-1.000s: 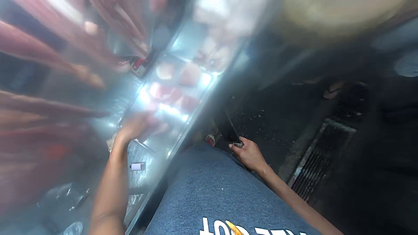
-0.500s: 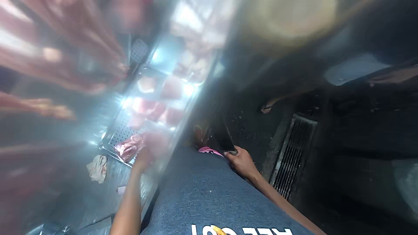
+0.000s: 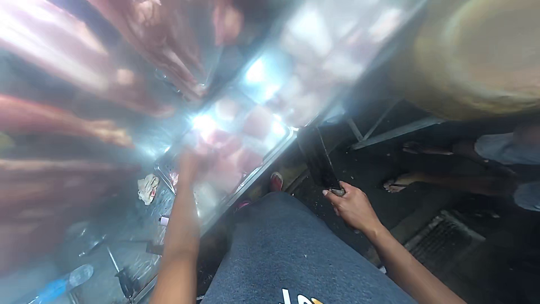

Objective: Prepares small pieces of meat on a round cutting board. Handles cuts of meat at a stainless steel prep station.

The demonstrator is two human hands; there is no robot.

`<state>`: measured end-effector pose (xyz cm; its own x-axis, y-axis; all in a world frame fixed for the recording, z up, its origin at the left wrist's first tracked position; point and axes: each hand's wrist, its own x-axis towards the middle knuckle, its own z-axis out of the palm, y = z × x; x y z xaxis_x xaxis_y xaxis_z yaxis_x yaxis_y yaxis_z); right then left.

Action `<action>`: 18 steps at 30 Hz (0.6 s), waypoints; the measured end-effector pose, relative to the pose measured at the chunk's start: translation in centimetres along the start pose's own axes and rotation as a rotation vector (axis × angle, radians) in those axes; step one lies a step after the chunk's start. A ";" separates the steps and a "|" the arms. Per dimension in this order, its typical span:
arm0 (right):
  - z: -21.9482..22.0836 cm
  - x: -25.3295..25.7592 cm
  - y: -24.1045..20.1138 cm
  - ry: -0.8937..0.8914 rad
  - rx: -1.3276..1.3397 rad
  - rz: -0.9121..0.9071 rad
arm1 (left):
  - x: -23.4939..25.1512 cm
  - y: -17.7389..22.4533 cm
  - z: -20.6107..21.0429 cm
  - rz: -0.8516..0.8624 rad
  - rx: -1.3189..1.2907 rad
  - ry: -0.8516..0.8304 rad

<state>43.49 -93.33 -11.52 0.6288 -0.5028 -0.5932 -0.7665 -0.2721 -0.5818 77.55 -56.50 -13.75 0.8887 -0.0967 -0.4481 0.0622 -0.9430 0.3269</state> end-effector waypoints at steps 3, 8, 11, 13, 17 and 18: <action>0.1 -1.0 1.1 0.021 -0.007 0.027 | 2.8 0.3 3.9 0.044 0.163 -0.016; 2.3 -4.5 2.7 0.099 0.060 0.085 | 4.5 -2.6 2.7 -0.036 0.068 -0.019; 4.6 -6.3 3.3 0.143 0.179 0.124 | 3.3 -5.1 -1.3 0.075 -0.054 -0.013; 6.2 -7.4 3.5 0.162 0.237 0.155 | 2.1 -6.8 -3.5 0.154 -0.131 0.020; 8.9 -9.0 3.0 0.166 0.307 0.187 | -0.9 -9.1 -6.9 0.188 -0.369 0.027; 9.2 -9.3 2.7 0.164 0.305 0.191 | -1.5 -9.0 -7.5 0.190 -0.459 0.048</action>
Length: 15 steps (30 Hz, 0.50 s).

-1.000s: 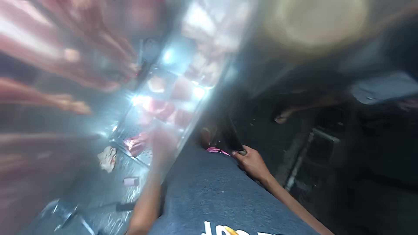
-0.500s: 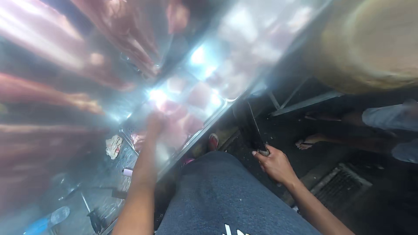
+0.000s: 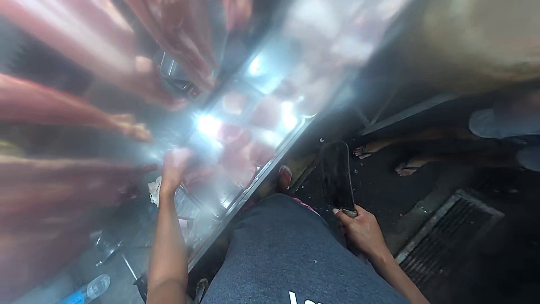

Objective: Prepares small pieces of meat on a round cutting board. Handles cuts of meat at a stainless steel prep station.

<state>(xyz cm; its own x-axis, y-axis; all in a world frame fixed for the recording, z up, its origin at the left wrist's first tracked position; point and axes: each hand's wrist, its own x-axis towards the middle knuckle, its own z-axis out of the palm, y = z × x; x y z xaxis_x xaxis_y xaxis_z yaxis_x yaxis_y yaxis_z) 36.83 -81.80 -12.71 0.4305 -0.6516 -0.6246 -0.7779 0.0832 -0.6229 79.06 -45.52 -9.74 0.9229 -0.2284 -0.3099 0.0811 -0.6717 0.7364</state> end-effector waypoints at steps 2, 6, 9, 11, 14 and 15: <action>0.7 -0.2 -0.3 -0.002 -0.013 -0.008 | 0.2 1.5 -0.5 0.019 -0.143 0.049; 1.3 -1.0 -0.9 -0.002 -0.074 -0.038 | 3.9 7.4 0.3 0.151 -0.122 0.127; 0.6 -1.2 -2.0 0.023 -0.146 -0.075 | 10.4 13.0 2.1 0.447 -0.181 0.227; -0.2 -1.5 -2.7 0.046 -0.187 -0.078 | 14.9 16.4 2.9 0.561 -0.047 0.216; -0.9 -2.3 -3.2 0.112 -0.203 -0.063 | 13.3 27.0 5.1 0.482 -0.069 0.082; -1.1 -2.6 -3.2 0.138 -0.201 -0.049 | 10.2 32.4 5.7 0.322 -0.173 -0.010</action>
